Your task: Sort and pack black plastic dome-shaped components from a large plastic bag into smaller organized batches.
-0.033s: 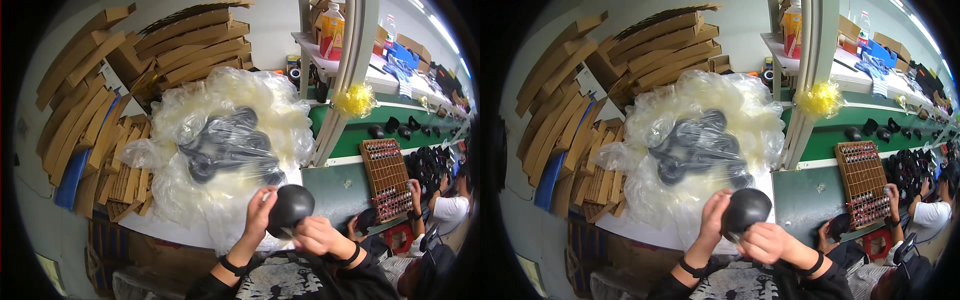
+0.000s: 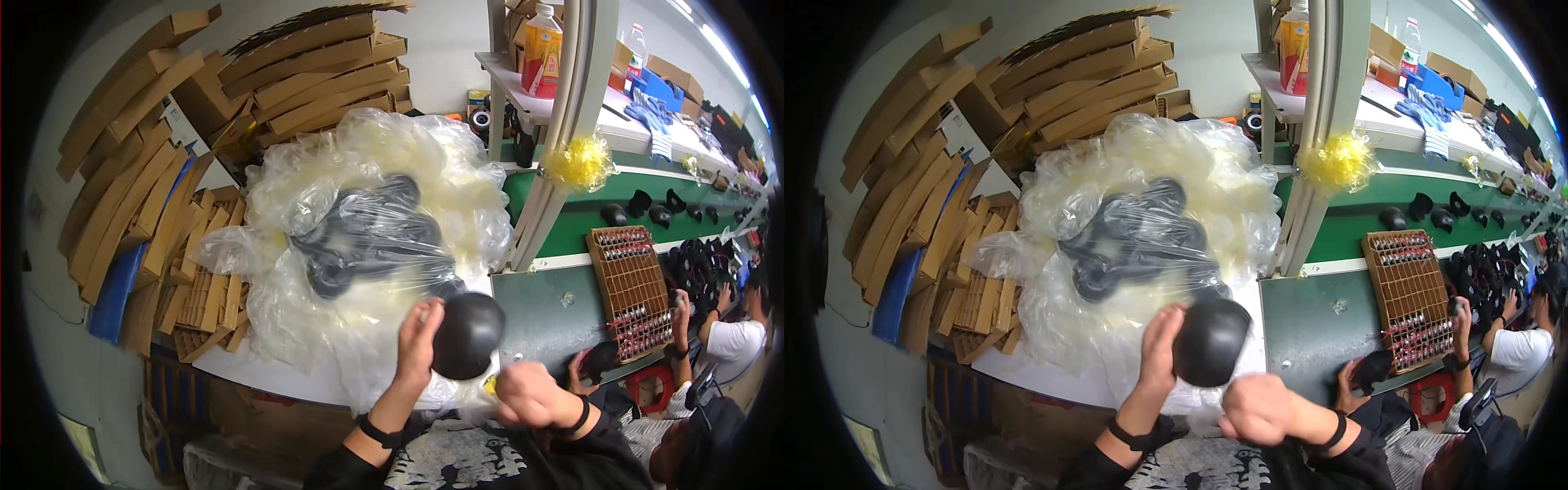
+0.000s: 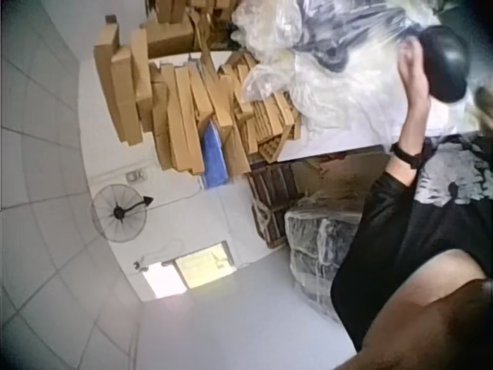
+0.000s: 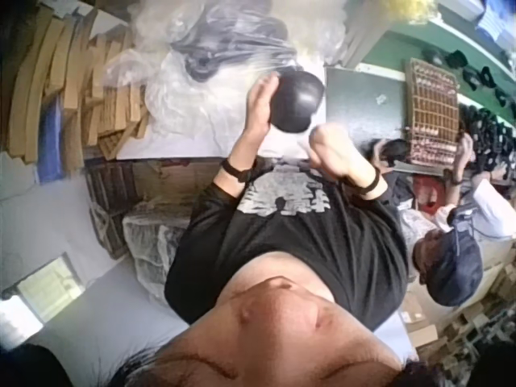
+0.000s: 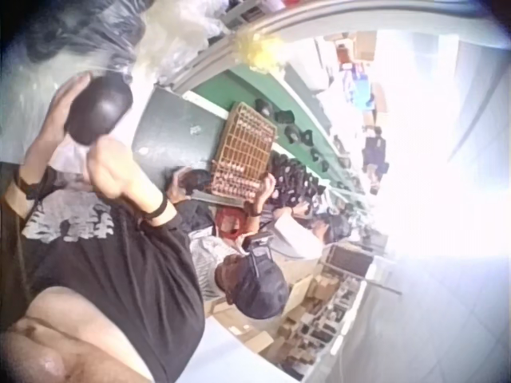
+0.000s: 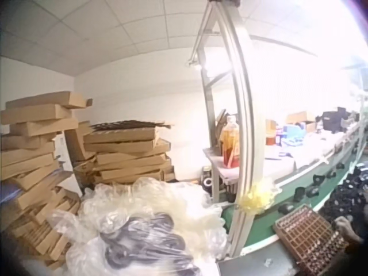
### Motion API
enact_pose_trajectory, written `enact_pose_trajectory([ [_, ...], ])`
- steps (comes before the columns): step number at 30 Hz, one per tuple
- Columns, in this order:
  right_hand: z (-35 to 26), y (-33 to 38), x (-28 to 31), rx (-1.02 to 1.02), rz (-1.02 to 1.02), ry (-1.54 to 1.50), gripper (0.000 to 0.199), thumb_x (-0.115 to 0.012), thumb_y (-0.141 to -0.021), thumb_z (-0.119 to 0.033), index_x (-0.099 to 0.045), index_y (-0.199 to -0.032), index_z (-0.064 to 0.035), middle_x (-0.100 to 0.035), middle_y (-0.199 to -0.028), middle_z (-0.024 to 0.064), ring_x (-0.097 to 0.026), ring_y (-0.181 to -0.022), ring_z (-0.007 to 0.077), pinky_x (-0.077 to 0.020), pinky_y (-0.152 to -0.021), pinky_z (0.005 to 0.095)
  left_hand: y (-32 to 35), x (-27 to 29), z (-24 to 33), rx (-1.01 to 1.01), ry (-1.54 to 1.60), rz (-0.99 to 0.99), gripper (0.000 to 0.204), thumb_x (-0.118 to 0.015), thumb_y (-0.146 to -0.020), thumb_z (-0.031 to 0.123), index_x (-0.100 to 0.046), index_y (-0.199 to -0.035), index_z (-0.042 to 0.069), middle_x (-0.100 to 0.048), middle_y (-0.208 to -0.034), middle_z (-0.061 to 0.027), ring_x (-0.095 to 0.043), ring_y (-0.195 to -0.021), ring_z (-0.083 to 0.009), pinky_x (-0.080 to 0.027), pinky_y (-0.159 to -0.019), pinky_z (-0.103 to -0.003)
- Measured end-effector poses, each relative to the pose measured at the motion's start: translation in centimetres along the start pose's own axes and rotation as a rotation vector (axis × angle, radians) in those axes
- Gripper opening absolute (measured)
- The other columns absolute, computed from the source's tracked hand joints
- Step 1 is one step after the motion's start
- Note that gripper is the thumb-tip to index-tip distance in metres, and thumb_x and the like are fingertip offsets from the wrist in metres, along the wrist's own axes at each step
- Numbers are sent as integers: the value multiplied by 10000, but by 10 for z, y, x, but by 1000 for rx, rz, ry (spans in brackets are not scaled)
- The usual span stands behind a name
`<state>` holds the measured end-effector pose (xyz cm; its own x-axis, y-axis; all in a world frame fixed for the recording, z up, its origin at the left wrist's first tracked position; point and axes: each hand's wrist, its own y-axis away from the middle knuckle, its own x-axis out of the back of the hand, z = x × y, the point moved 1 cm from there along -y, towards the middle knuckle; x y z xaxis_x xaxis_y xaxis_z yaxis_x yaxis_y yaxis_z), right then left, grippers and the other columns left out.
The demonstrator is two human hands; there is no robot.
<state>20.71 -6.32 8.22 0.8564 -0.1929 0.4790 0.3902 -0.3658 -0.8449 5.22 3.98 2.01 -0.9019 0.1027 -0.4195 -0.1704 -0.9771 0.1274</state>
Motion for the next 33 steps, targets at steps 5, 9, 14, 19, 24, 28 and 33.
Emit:
enact_pose_trajectory([
  [5, -26, -43, 66, -135, 5, 872, 273, -685, -823, -223, -495, -693, -78, -529, -683, 56, -530, -533, 207, -403, -454, 306, -13, 35, 16, -329, -206, 123, 269, -589, -921, 164, -474, -1128, 36, -517, -690, 38, -425, -612, -19, -319, -532, -187],
  [9, 119, -57, 142, -332, 429, 1140, 226, -678, -818, -74, -486, -702, -47, -476, -631, 86, -486, -531, 262, -387, -472, 343, 12, 42, 30, -484, -342, -26, 348, -622, -881, 141, -441, -1140, -4, -526, -677, 18, -454, -644, -36, -361, -571, -190],
  [14, 181, -16, 136, -646, 332, 964, 211, -626, -855, -136, -502, -985, -25, -529, -942, 157, -570, -821, 323, -472, -684, 369, 41, 44, 35, -564, -255, -193, 471, -679, -837, 202, -420, -1147, -41, -622, -805, -44, -520, -711, -59, -403, -612, -188],
  [19, 89, -9, 47, -576, 18, 809, 982, -770, -697, -373, -248, -1420, 39, -314, -1411, 266, -309, -1298, 435, -272, -1059, 491, 46, 53, 41, -405, -272, -297, 459, -628, -876, 221, -407, -1174, -49, -636, -793, -61, -538, -790, -65, -404, -748, -198],
  [24, 32, -20, 4, -493, -499, -515, 1210, -866, -575, -376, -136, -1478, -36, -310, -1451, 217, -324, -1325, 387, -294, -1074, 431, 41, 34, 39, 226, -7, -651, 353, -500, -966, 235, -465, -1217, -12, -634, -906, -44, -573, -815, -71, -440, -753, -206],
  [28, 31, 1, -5, -589, -513, -654, 1163, -856, -600, -360, -158, -1473, -39, -347, -1424, 207, -368, -1293, 376, -325, -1057, 429, 17, 43, 9, 463, -59, -626, 448, -434, -986, 341, -445, -1264, -10, -649, -939, -108, -617, -815, -112, -478, -724, -216],
  [33, 33, 59, -9, -801, -309, -616, 1005, -807, -651, -305, -248, -1433, -12, -433, -1356, 186, -444, -1235, 328, -371, -1032, 422, 13, 44, 7, 549, -21, -691, 585, -423, -966, 460, -400, -1277, -34, -569, -768, -54, -531, -634, -93, -447, -722, -259],
])
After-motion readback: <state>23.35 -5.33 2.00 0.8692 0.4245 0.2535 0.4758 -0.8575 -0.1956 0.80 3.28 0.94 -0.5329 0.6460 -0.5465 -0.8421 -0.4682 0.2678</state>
